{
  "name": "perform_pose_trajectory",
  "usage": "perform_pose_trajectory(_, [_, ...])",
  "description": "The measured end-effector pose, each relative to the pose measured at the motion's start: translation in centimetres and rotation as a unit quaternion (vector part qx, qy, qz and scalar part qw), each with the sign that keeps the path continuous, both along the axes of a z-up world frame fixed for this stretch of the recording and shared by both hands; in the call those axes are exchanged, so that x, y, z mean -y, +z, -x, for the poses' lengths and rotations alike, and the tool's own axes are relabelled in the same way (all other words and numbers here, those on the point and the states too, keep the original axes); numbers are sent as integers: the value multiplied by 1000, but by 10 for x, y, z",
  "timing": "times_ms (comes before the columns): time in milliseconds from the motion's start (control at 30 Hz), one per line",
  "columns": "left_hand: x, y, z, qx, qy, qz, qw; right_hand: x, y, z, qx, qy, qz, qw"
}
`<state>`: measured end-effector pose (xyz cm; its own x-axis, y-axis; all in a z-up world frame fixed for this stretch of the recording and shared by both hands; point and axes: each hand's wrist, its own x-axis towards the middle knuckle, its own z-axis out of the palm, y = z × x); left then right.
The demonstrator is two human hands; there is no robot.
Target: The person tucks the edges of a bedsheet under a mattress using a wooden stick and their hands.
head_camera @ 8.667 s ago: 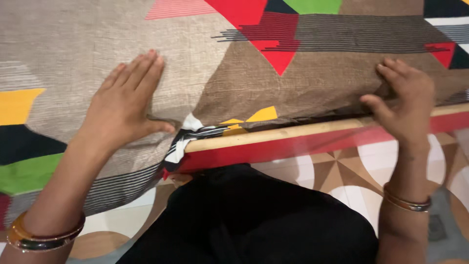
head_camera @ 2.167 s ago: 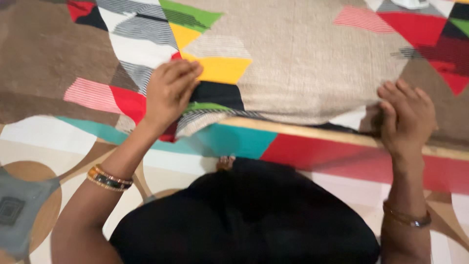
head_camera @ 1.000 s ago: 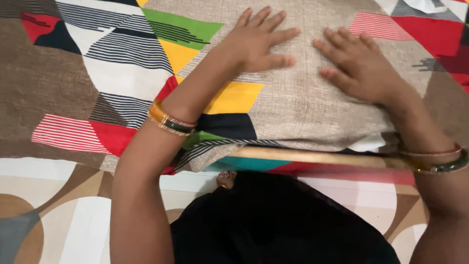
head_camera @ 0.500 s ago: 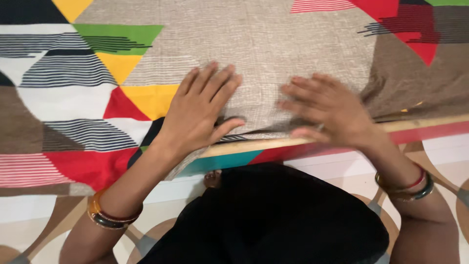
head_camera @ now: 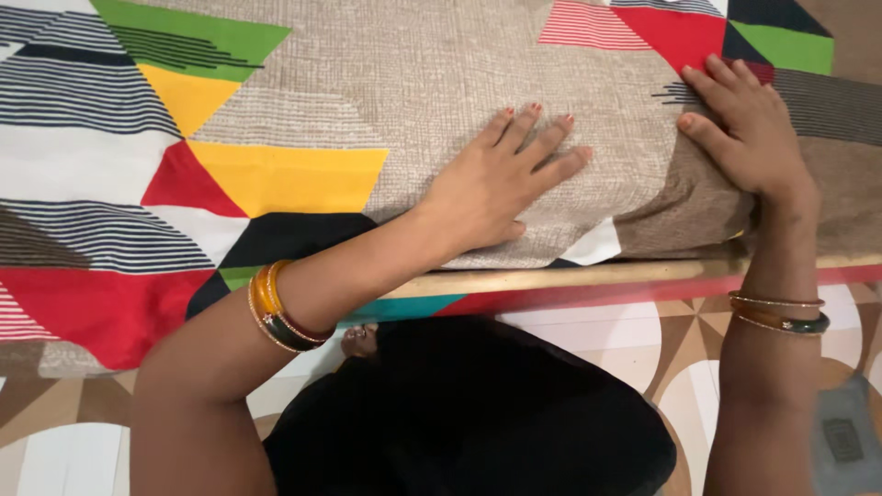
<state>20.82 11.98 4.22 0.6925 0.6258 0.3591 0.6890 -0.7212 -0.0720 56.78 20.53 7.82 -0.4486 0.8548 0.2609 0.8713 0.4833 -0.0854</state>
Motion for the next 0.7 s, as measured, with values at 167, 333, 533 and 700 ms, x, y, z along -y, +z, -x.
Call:
perform_pose_trajectory(167, [1, -15, 17, -3, -3, -58, 998, 34, 0, 12, 18, 11, -13, 1000])
perform_pose_trajectory(333, [15, -5, 52, -13, 20, 42, 999, 89, -21, 5, 19, 28, -93, 995])
perform_pose_trajectory(533, [47, 13, 123, -50, 84, 1, 995, 120, -53, -19, 3, 14, -168, 986])
perform_pose_trajectory(700, [85, 32, 171, 26, 117, 8, 993, 138, -46, -28, -94, -3, -57, 994])
